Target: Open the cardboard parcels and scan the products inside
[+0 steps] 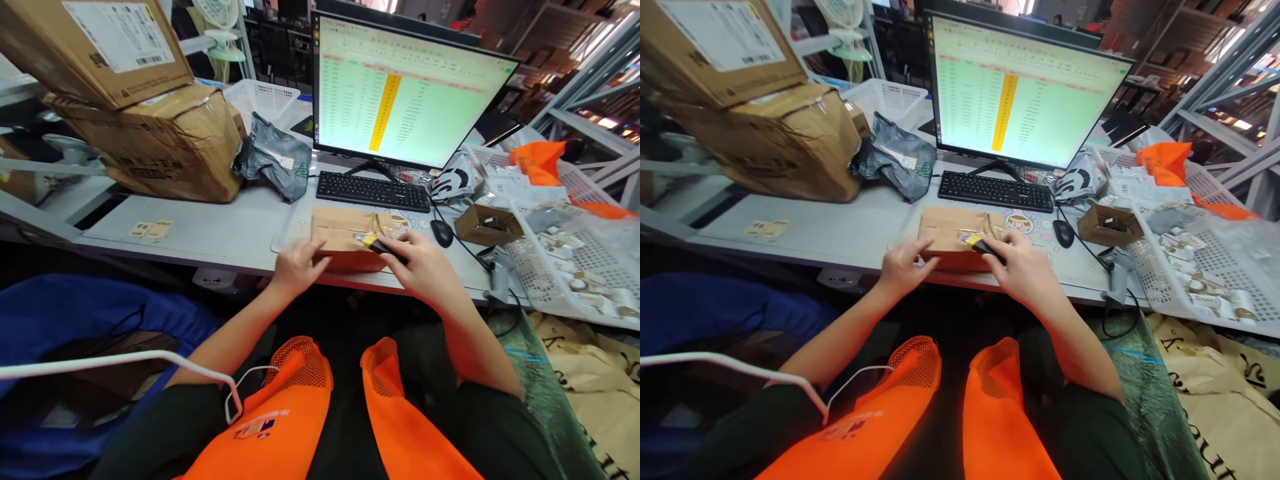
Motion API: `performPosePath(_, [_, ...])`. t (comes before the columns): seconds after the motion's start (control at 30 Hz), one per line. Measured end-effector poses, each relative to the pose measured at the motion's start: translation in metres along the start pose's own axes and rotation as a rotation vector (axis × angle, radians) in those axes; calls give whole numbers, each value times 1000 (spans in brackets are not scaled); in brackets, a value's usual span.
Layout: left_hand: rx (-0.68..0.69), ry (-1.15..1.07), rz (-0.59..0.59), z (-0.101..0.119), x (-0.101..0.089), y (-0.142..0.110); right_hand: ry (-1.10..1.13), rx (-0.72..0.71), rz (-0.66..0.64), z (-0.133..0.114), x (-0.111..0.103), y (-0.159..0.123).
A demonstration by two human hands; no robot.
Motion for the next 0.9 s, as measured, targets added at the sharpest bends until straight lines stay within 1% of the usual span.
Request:
performPosePath(0.03, [29,-8,0,15,4,-3,-52,-5,-72,-10,3,9])
performPosePath(0.07, [42,-16,3,25,7,-4,-102,-5,-129,-18,7,18])
performPosePath(0.1, [42,-25,8,29,9,-3,-143,-2,-170,-23,12,26])
performPosePath(0.2, [29,-58,22,25,13,6,-203,21,-239,-30,22,45])
performPosePath(0.3, [63,-102,54,19,13,13,-203,63,-279,-33,26,54])
performPosePath(0.37, [81,-107,78,18,13,13,-226,112,-295,-32,22,53])
performPosePath(0.43, [75,-100,81,19,13,10,-291,180,-299,-25,13,44])
performPosePath(0.5, [57,-99,57,20,10,7,-368,258,-297,-8,-3,28])
performPosePath(0.53, [50,-103,32,21,8,7,-401,298,-292,4,-13,17])
performPosePath(0.6, [43,-102,-45,21,1,12,-470,404,-248,37,-36,-8])
performPosePath(0.67, [42,-63,-142,19,-7,28,-531,536,-165,78,-57,-32])
performPosePath(0.7, [46,-31,-192,17,-10,42,-548,606,-120,99,-63,-42])
performPosePath(0.73, [59,4,-247,16,-11,58,-546,665,-85,120,-65,-48])
performPosePath(0.77, [84,31,-311,15,-10,78,-523,705,-67,139,-60,-52])
performPosePath(0.8, [123,46,-391,16,-5,98,-482,730,-68,155,-50,-52])
performPosePath(0.87, [230,41,-625,20,13,136,-375,758,-103,180,-19,-45])
performPosePath(0.9, [265,49,-747,22,25,151,-315,766,-124,188,0,-40])
Point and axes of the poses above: each hand's wrist, its own y-axis towards the middle knuckle, its own x-axis out of the palm, z = x × y, the point moved 6 cm from there along y, towards the middle knuckle, and after that the axes turned 2 degrees about y, right-handed, at the moved point
